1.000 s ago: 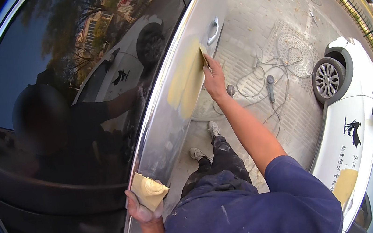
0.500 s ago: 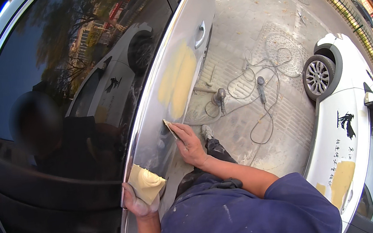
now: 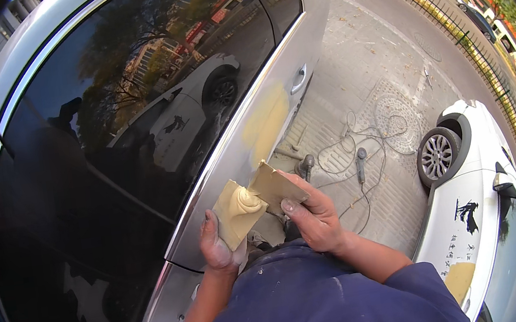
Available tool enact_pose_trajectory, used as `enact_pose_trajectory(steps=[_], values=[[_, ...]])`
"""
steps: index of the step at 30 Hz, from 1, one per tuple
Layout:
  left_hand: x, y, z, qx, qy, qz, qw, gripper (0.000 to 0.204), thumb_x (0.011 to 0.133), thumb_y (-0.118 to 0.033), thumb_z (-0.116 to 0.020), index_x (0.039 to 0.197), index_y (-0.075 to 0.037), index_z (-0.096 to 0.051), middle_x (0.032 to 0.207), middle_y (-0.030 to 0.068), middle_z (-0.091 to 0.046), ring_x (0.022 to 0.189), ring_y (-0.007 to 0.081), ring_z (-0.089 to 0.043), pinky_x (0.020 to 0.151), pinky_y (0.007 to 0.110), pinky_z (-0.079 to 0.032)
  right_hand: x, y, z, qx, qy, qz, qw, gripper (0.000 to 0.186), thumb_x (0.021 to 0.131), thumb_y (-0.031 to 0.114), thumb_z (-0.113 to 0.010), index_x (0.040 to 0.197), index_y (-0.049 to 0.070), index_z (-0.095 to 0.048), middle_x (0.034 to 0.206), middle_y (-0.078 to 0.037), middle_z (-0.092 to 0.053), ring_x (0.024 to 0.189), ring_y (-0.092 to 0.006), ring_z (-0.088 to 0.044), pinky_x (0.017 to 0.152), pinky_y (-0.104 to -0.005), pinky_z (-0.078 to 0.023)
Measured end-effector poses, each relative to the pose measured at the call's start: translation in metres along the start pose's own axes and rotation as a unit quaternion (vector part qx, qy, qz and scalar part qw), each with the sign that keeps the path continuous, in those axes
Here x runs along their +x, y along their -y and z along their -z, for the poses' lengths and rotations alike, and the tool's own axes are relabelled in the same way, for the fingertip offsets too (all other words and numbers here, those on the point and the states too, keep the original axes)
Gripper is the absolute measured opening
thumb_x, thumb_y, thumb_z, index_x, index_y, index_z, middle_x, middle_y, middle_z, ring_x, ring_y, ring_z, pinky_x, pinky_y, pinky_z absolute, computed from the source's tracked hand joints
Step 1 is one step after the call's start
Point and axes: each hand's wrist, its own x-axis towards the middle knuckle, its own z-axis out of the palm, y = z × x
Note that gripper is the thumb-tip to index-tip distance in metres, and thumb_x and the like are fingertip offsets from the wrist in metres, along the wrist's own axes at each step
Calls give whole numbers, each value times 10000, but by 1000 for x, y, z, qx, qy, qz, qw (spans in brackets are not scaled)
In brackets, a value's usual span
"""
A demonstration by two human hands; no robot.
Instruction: The person scoops yellow body filler from a putty knife onto a spreader and applies it to a dent on the side door of a silver car. They smooth the filler over the damaged area in repeated strokes, building up a patch.
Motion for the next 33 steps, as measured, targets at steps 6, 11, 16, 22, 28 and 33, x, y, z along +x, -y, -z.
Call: enact_pose_trajectory(steps=[6,11,16,22,28,33], values=[[-40,-16,-17,-4,-40,-131,991,648,1202,-533,-491,1536,5,-629,1456,155,-739,1361,315,-704,1222,479,-504,18,-12,19,-246,242,112,932,563,1028,-113,-639,1575,24,-653,1509,-223,-696,1338,-386,-700,1134,-425,-549],[-85,2,-31,-21,-110,-282,953,649,1205,-525,-489,1563,4,-603,1487,154,-716,1371,326,-698,1216,486,-518,38,-32,20,79,188,-81,976,467,1153,-21,-577,1615,39,-618,1526,-126,-696,1379,-264,-668,1181,-389,-513],[-99,72,-56,-36,-254,-362,896,610,1211,-447,-531,1499,83,-626,1431,200,-742,1331,333,-733,1181,480,-554,43,-35,25,340,255,-151,892,462,1193,48,-499,1648,84,-566,1648,-98,-613,1533,-265,-563,1295,-541,-427],[-135,131,-78,-63,-316,-427,845,589,1216,-423,-539,1485,92,-638,1401,190,-759,1264,292,-761,1135,429,-576,-3,-41,33,247,389,-207,863,497,1148,-28,-538,1645,-43,-534,1616,-195,-610,1466,-293,-586,1244,-448,-441],[-188,167,-94,-91,-317,-518,789,474,1209,-371,-563,1404,34,-714,1358,157,-791,1249,273,-769,1125,424,-568,-24,-60,22,26,599,-25,800,451,1077,-80,-559,1510,-24,-672,1436,-242,-714,1320,-345,-680,1159,-432,-503],[-218,202,-102,-133,-327,-537,766,444,1201,-392,-610,1364,-4,-751,1287,108,-810,1171,203,-782,1057,383,-599,-38,-57,-8,144,481,-281,818,356,1056,90,-579,1353,-75,-685,1287,-123,-723,1172,-241,-669,1090,-367,-490]])
